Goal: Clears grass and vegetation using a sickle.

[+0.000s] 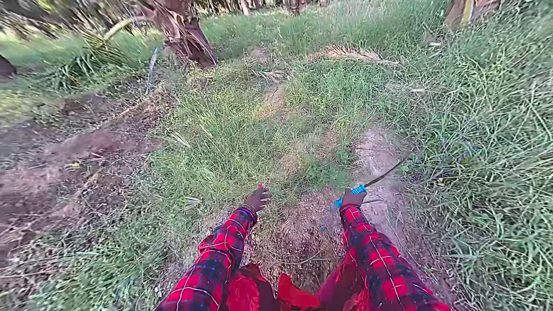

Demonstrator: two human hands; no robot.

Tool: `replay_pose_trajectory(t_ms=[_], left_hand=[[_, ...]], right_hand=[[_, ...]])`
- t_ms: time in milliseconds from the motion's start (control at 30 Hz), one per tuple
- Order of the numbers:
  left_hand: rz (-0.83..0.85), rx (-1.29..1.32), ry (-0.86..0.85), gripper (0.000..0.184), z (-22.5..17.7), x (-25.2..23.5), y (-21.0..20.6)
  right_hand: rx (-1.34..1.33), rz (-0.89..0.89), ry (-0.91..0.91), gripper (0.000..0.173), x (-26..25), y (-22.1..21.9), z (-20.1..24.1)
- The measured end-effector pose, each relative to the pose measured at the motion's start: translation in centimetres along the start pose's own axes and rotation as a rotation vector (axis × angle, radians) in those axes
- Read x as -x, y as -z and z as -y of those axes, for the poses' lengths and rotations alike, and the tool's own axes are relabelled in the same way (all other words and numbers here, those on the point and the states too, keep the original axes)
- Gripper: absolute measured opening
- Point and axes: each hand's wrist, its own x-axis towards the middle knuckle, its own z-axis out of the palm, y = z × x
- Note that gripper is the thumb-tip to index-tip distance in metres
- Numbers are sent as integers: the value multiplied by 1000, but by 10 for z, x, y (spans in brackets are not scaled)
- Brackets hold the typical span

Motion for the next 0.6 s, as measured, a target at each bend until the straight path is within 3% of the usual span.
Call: replay_pose_trajectory(t_ms=[67,133,200,233,367,433,500,600], left_hand=[[4,-15,-8,60,0,3,1],[-1,-21,-6,57,0,7,1],[-29,-19,11,58,-6,15,-3],[-44,-12,13,59,-6,17,-5],[-3,-67,-29,66,-6,10,0],[10,-56,-21,66,-3,6,2],[9,-51,-9,64,0,4,1],[6,-62,-31,62,-4,5,2]], right_hand=[[72,96,-57,74,0,1,-21],[221,315,-163,48,17,-1,-47],[295,531,-263,40,40,3,-39],[268,549,-294,39,42,7,-30],[30,425,-419,20,28,4,-12],[25,311,-396,33,28,-9,-13],[-4,123,-263,49,23,-18,-16],[-29,-5,-62,63,1,-11,5]])
